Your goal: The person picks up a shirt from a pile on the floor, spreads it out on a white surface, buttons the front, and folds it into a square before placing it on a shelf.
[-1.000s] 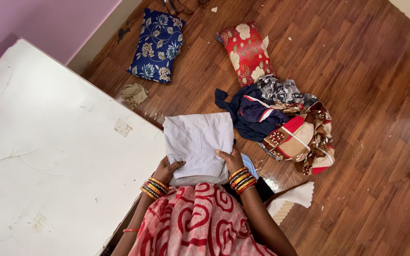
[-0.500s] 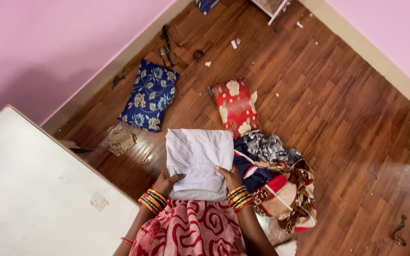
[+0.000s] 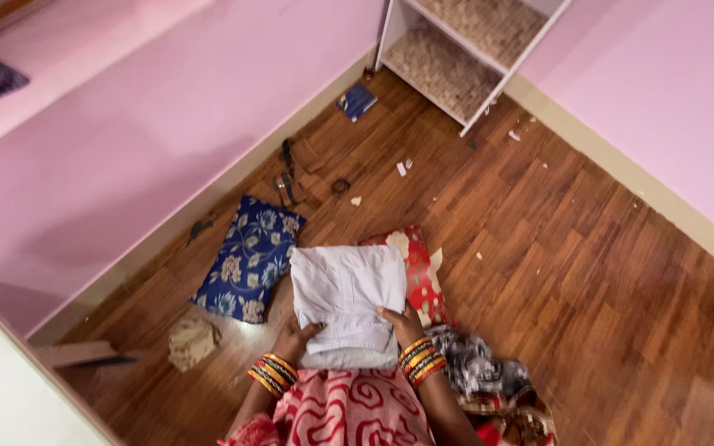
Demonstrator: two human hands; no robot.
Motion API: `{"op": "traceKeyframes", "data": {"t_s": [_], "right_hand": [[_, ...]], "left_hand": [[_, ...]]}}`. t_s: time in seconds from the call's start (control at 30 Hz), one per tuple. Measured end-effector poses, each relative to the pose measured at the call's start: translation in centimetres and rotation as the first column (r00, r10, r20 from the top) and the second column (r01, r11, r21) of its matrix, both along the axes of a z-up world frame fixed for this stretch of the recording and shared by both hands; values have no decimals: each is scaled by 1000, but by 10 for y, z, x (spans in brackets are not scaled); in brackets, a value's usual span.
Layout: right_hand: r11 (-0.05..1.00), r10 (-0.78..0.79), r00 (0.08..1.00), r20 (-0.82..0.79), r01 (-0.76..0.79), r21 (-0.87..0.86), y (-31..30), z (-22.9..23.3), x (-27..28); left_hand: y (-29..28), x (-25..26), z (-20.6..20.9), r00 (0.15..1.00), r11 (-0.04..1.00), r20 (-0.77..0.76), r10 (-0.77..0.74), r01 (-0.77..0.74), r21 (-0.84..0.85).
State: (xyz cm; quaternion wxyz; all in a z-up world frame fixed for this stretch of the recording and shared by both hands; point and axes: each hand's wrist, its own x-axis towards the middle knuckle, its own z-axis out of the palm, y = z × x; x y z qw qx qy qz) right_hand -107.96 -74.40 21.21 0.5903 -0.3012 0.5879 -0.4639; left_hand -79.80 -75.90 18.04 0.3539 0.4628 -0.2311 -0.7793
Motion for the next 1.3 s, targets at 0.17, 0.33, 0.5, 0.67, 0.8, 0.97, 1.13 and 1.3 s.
{"op": "traceKeyframes", "data": {"t_s": [0.17,0.33,0.5,0.67,0.8,0.97,1.13,1.3], "right_hand": [[996,-68,998,-2,68,54,-99,41,-67],[996,-29,999,-45,32,81,-186,83,-100],[999,-40,998,58,39,11,-271,93,-95],[997,-61,995,80,57,52,-361,76,-100],[986,-140,989,54,134,102,-435,93,-115],[958,-275,961,-15,272,-91,-484,131,-139],[915,-403,914,-48,401,-37,-533,155,-179],[883,-469,879,-80,465,-63,-566,140,-239]], "left_hand": [[-101,-77,48,1000,999,-12,-17,16,-45],[-177,-110,72,992,992,-126,3,-19,-122],[-265,-107,79,991,987,-134,9,-30,-157],[-368,-111,90,998,983,-60,-22,11,-183],[-465,-128,126,995,977,-66,-72,57,-206],[-553,-155,135,968,941,83,-236,249,-230],[-624,-201,115,920,829,36,-390,368,-421],[-675,-265,134,911,874,62,-408,409,-262]]}}
